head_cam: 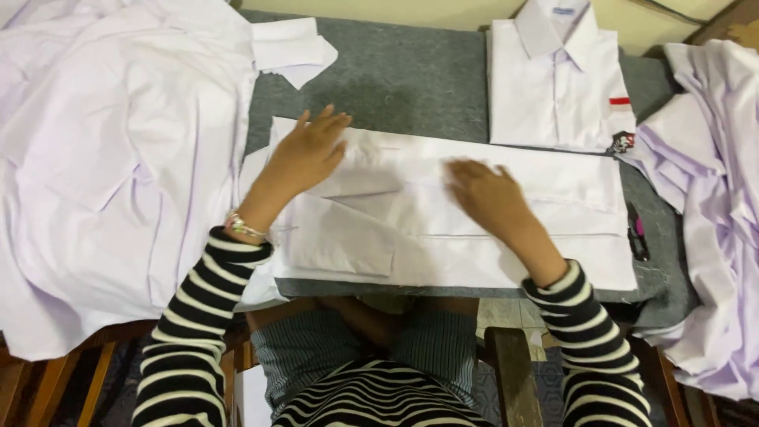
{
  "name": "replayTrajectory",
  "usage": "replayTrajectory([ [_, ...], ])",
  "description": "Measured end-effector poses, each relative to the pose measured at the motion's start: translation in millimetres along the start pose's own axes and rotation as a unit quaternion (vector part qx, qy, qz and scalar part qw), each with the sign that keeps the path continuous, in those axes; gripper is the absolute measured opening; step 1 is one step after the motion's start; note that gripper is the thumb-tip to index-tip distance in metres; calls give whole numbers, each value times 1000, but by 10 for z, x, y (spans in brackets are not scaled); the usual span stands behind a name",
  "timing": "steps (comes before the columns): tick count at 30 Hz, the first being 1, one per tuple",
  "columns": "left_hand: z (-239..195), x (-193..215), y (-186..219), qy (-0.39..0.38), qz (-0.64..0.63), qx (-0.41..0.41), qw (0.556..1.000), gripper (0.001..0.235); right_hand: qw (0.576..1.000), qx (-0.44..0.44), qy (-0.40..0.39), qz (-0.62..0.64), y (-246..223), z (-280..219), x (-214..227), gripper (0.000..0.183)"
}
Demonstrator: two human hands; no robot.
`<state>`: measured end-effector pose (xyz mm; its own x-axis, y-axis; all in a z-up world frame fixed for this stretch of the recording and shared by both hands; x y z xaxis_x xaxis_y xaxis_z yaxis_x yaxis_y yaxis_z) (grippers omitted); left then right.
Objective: A person is smoothing and folding white collared shirts on a work table in a factory setting.
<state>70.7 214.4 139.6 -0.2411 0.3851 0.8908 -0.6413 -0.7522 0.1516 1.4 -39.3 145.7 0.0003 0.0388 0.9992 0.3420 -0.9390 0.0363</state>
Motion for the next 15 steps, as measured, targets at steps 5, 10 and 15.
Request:
replayTrajectory([
  [5,-382,284,-564,31,-38,118,992,32,979,142,121,82,-616,504,69,38],
  [10,-517,654,-680,60,-65,173,981,37,969,204,113,78,-1002,770,33,43],
  [15,-541,520,-1021,63,-155,231,958,32,973,96,205,39,-758,1048,-325,36],
])
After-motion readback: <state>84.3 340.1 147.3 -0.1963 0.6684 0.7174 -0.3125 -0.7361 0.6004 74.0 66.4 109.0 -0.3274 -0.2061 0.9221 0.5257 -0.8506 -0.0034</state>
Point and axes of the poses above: each hand's wrist, its own z-axis towards the middle knuckle, its own x-axis out of the back of the hand, y = z × x, the point moved 9 cm from there along z, towards the middle knuckle, and after that the axes turned 4 degrees about y, right-handed, at the moved point
